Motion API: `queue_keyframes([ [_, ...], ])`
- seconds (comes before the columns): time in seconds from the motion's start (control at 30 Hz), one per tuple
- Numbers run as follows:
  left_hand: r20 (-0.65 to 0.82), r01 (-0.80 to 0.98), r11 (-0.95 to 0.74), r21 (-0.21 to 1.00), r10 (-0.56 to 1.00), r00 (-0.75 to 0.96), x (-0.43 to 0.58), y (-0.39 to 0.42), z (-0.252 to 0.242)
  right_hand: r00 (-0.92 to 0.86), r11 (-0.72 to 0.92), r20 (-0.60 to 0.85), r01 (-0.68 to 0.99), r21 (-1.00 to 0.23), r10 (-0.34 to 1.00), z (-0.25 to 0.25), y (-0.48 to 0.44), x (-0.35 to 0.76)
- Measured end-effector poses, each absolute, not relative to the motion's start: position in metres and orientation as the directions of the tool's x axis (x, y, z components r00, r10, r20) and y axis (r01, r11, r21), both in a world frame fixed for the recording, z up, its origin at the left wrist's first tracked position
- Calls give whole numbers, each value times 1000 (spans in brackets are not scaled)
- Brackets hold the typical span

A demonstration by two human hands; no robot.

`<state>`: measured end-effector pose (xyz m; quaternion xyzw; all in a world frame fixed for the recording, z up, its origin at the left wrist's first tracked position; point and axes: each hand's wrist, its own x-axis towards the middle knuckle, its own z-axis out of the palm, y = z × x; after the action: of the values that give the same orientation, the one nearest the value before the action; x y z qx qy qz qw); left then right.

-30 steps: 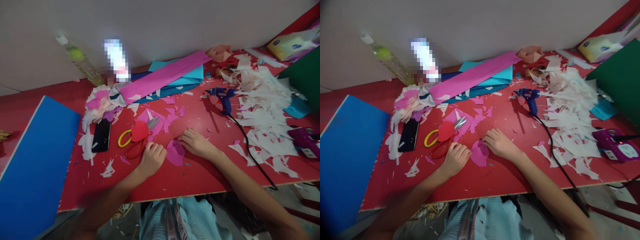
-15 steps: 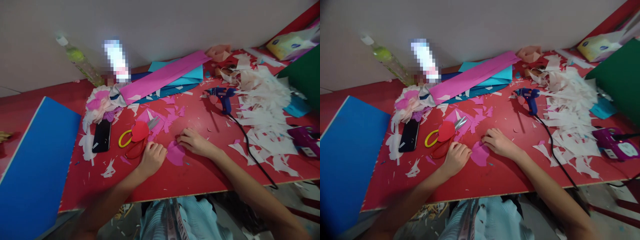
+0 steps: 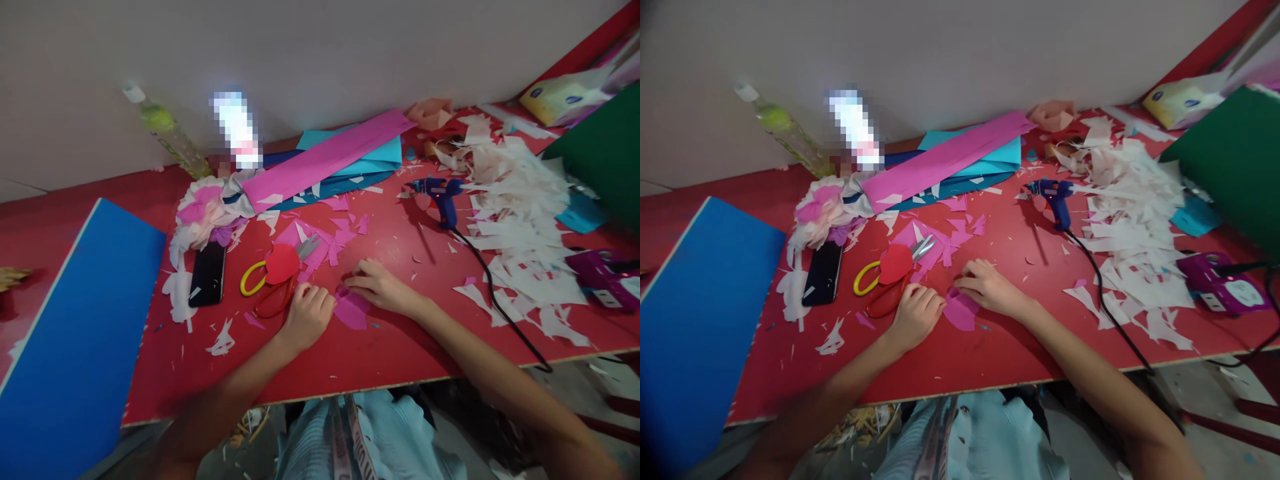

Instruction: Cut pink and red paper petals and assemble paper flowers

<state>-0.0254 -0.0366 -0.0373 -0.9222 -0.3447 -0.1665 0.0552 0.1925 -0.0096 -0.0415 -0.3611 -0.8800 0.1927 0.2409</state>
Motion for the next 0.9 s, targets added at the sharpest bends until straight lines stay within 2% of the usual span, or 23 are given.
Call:
queue_keyframes([
  [0.17, 335, 653, -757, 24, 621, 709, -26, -36, -39, -612, 651, 278, 551, -522, 741, -47, -7, 188],
  [0.47, 329, 649, -760, 29, 620, 712, -25, -36, -38, -598, 535, 157, 529, -659, 786, -38, -1, 188],
  [0.9, 327, 662, -749, 16, 629, 705, -25, -35, -37, -570, 491, 160, 492, -719, 806, -39, 2, 189],
])
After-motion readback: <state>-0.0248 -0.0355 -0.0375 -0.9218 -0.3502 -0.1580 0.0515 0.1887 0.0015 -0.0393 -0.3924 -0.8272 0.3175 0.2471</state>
